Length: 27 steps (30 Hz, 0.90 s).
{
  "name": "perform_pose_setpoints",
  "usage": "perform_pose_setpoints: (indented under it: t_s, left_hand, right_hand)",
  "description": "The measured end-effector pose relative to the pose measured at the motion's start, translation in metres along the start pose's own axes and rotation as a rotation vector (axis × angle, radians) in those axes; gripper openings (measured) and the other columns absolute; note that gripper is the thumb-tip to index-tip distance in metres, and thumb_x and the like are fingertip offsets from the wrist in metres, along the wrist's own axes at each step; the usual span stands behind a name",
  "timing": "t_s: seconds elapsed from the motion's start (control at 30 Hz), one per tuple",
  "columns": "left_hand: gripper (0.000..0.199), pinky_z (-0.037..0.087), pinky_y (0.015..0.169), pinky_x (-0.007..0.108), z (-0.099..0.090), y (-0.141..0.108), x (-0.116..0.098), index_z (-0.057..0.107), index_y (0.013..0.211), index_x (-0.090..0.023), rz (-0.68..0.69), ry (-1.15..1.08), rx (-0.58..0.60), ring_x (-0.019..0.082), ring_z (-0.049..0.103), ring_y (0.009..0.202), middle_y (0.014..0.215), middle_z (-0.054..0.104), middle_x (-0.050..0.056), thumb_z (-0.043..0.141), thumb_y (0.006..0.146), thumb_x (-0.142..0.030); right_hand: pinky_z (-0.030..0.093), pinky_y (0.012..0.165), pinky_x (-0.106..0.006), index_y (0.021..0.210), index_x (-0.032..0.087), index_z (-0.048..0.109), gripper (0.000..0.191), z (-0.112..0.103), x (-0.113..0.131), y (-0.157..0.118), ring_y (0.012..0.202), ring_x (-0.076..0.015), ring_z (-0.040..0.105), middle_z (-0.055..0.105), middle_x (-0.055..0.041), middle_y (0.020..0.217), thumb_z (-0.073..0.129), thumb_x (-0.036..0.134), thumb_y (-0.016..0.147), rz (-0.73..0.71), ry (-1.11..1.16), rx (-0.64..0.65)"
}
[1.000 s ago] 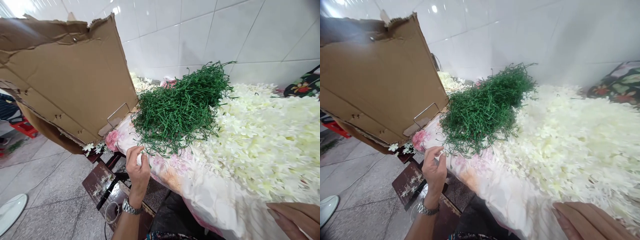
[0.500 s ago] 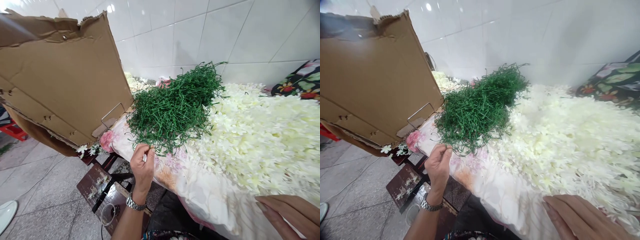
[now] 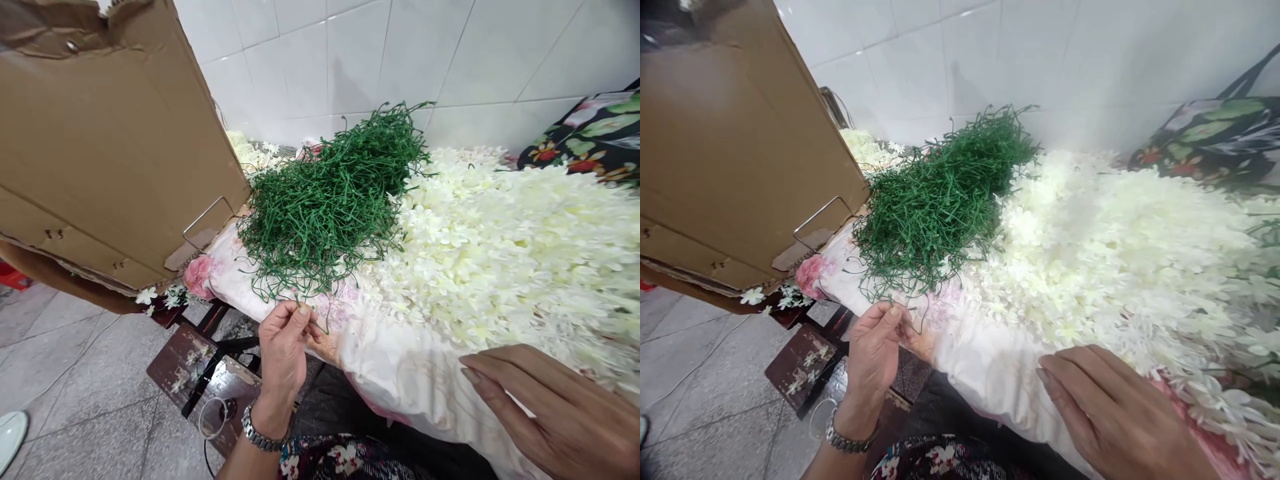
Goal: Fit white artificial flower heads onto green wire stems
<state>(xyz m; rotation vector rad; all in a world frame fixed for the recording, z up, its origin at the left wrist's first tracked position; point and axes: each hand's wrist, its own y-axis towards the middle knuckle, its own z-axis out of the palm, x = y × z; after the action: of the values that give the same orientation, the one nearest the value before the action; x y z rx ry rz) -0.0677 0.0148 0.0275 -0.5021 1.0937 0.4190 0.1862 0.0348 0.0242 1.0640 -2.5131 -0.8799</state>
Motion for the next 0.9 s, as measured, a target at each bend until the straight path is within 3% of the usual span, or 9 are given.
perform_pose_setpoints:
  t_s: [0.07,0.23,0.33,0.4,0.47,0.63,0.77,0.9]
  left_hand:
    - [0.021,0.041,0.040,0.020,0.002,-0.006,0.001,0.057,0.054,-0.015,-0.041,-0.012,0.045,0.008,0.052,0.039,0.052,0.060,-0.002,0.075,0.055,-0.026]
    - [0.013,0.043,0.047,0.020,0.007,-0.022,0.008,0.065,0.058,-0.016,-0.069,0.048,0.263,0.009,0.053,0.047,0.056,0.062,-0.001,0.073,0.064,-0.025]
    - [0.011,0.044,0.056,0.019,0.007,-0.032,0.016,0.068,0.062,-0.018,-0.004,0.163,0.428,0.010,0.054,0.059,0.061,0.062,-0.001,0.069,0.072,-0.022]
    - [0.007,0.044,0.059,0.019,0.008,-0.037,0.024,0.070,0.068,-0.020,0.012,0.234,0.524,0.011,0.056,0.064,0.065,0.063,-0.001,0.068,0.075,-0.020]
    - [0.006,0.045,0.062,0.019,0.010,-0.039,0.031,0.070,0.074,-0.021,0.026,0.276,0.540,0.012,0.058,0.069,0.071,0.065,-0.001,0.066,0.077,-0.019]
    - [0.012,0.045,0.071,0.021,0.023,-0.035,0.037,0.066,0.072,-0.020,0.070,0.288,0.502,0.012,0.061,0.072,0.081,0.062,-0.001,0.060,0.082,-0.019]
    - [0.010,0.043,0.065,0.020,0.033,-0.028,0.035,0.064,0.079,-0.021,0.127,0.340,0.462,0.009,0.058,0.062,0.071,0.059,-0.003,0.056,0.084,-0.019]
    - [0.011,0.041,0.058,0.019,0.043,-0.027,0.037,0.064,0.078,-0.020,0.162,0.391,0.512,0.007,0.053,0.057,0.074,0.056,-0.003,0.055,0.084,-0.018]
  right_hand:
    - [0.050,0.068,-0.026,0.074,0.021,0.061,0.030,-0.003,0.007,0.012,0.065,-0.0124,0.063,0.067,-0.0011,0.069,0.039,0.015,0.094,-0.145,0.073,0.007]
    - [0.048,0.060,-0.022,0.092,0.018,0.057,0.012,-0.002,0.029,0.024,0.066,-0.0118,0.060,0.062,-0.0028,0.073,0.046,0.013,0.089,0.130,0.436,0.048]
    - [0.049,0.056,-0.020,0.106,0.016,0.053,0.020,0.001,0.040,0.021,0.062,-0.0107,0.059,0.061,-0.0011,0.072,0.048,0.016,0.087,0.302,0.578,0.031]
    - [0.047,0.053,-0.019,0.098,0.016,0.055,0.014,0.001,0.047,0.019,0.058,-0.0096,0.057,0.060,0.0003,0.068,0.047,0.015,0.086,0.348,0.654,0.014]
    - [0.044,0.052,-0.019,0.087,0.017,0.056,0.013,-0.001,0.052,0.017,0.057,-0.0095,0.055,0.060,0.0000,0.066,0.045,0.012,0.086,0.341,0.675,-0.003]
    - [0.041,0.052,-0.022,0.084,0.015,0.057,0.014,-0.017,0.044,0.005,0.059,-0.0114,0.051,0.058,-0.0020,0.065,0.044,0.010,0.086,0.261,0.603,0.052]
    - [0.042,0.056,-0.022,0.085,0.016,0.056,0.012,-0.028,0.002,-0.008,0.062,-0.0113,0.052,0.058,-0.0015,0.067,0.049,0.007,0.086,0.297,0.226,-0.097]
    - [0.044,0.067,-0.031,0.089,0.014,0.058,0.013,-0.022,-0.034,-0.009,0.074,-0.0181,0.054,0.057,-0.0069,0.076,0.046,0.012,0.088,0.360,-0.065,0.038]
